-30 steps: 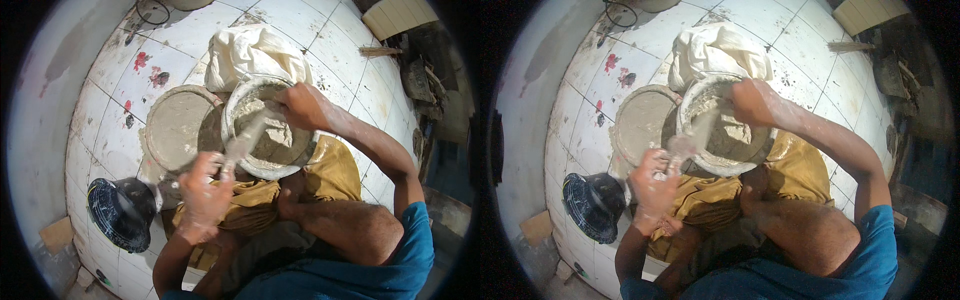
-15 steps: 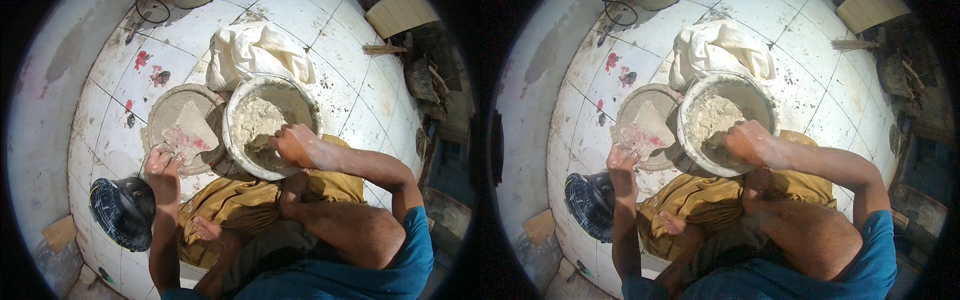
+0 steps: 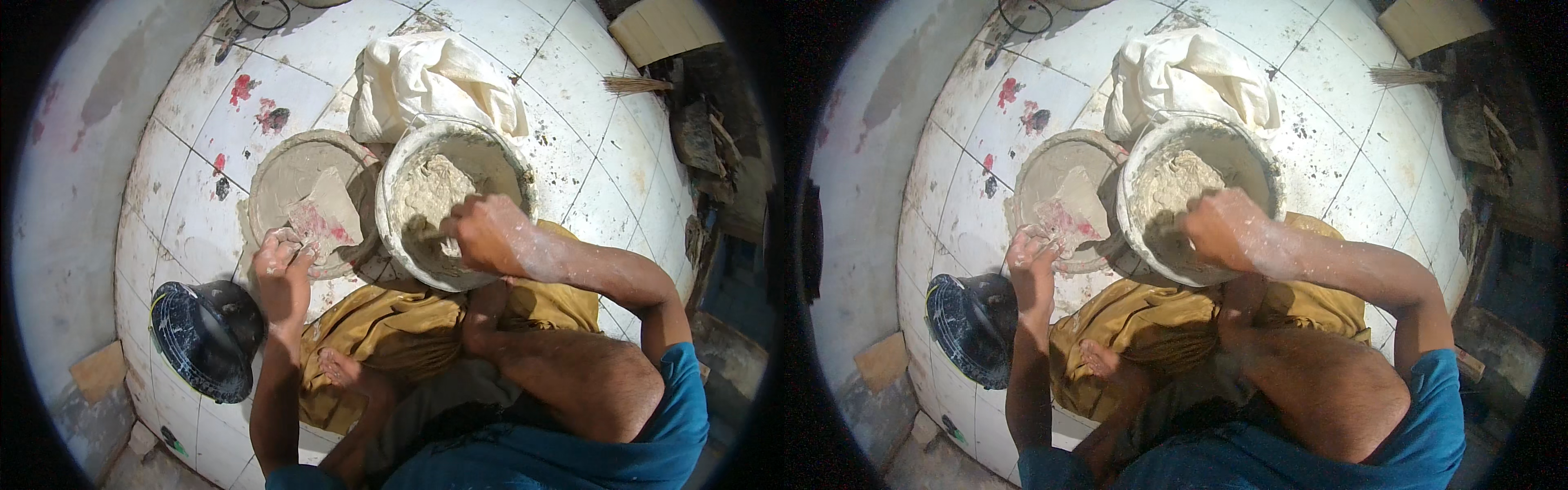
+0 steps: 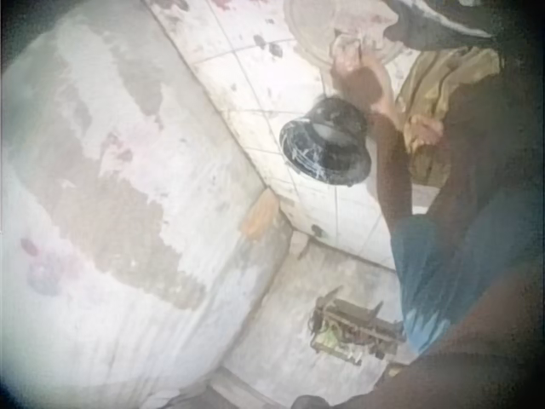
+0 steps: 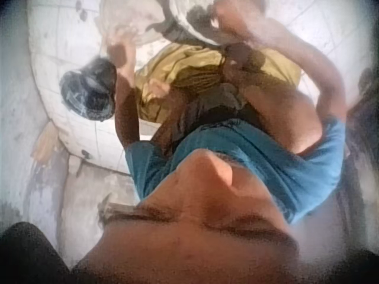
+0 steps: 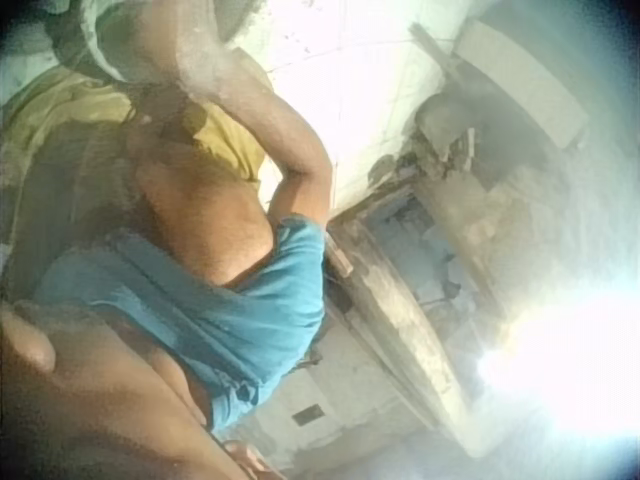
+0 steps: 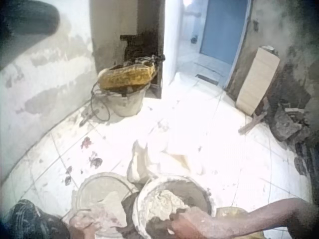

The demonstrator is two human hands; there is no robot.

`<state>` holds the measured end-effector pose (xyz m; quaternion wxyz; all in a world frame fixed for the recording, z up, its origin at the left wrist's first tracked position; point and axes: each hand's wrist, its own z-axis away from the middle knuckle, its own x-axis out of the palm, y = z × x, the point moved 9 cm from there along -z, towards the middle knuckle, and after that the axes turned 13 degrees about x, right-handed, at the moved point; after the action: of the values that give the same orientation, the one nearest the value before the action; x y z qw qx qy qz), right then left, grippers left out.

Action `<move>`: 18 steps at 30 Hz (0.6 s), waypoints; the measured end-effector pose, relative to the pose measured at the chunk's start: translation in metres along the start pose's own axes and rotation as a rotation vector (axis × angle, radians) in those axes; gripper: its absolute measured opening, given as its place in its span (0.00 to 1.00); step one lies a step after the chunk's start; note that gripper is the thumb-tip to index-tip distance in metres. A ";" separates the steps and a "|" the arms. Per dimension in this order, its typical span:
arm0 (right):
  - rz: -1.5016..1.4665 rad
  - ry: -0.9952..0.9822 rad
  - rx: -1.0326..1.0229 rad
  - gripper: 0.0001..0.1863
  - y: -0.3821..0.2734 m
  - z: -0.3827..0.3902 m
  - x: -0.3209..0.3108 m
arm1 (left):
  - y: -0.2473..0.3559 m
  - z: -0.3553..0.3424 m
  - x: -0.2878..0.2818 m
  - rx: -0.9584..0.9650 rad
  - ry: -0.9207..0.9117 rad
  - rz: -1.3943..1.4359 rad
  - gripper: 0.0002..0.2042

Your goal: The person mixes a white powdery substance with water in a bucket using their hands, then scoops the mixture onto a cloth and applies it to a damaged wall. The person sits on the floor during mixing and stands to apply the material.

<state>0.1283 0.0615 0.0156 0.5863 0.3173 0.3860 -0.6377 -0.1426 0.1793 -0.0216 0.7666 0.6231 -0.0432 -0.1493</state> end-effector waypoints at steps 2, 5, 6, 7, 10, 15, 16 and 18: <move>0.071 0.128 0.117 0.28 0.022 -0.013 -0.014 | -0.010 -0.003 -0.001 0.006 0.039 0.043 0.14; 0.136 0.124 0.087 0.27 0.025 -0.020 0.011 | -0.019 -0.013 0.007 0.049 -0.056 0.022 0.12; 0.163 0.082 0.089 0.27 0.017 -0.013 0.029 | -0.017 -0.015 0.007 0.046 -0.059 -0.020 0.11; 0.042 -0.004 -0.016 0.21 -0.001 -0.004 0.020 | -0.012 -0.010 0.002 0.030 -0.051 -0.074 0.11; -0.053 -0.073 0.197 0.14 0.014 -0.008 -0.005 | -0.009 -0.007 -0.006 0.018 0.038 -0.103 0.11; -0.031 0.008 0.110 0.13 0.016 -0.019 0.008 | -0.014 -0.013 0.010 0.015 -0.088 -0.148 0.16; 0.007 0.064 0.019 0.15 0.008 -0.011 0.019 | -0.010 -0.011 0.016 -0.013 -0.107 -0.141 0.17; -0.019 -0.040 0.093 0.17 0.007 -0.007 -0.005 | -0.012 -0.006 0.006 -0.033 -0.063 -0.137 0.18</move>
<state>0.1355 0.0696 0.0158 0.5724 0.3278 0.3470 -0.6668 -0.1373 0.1813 -0.0356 0.7631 0.6067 -0.0223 -0.2216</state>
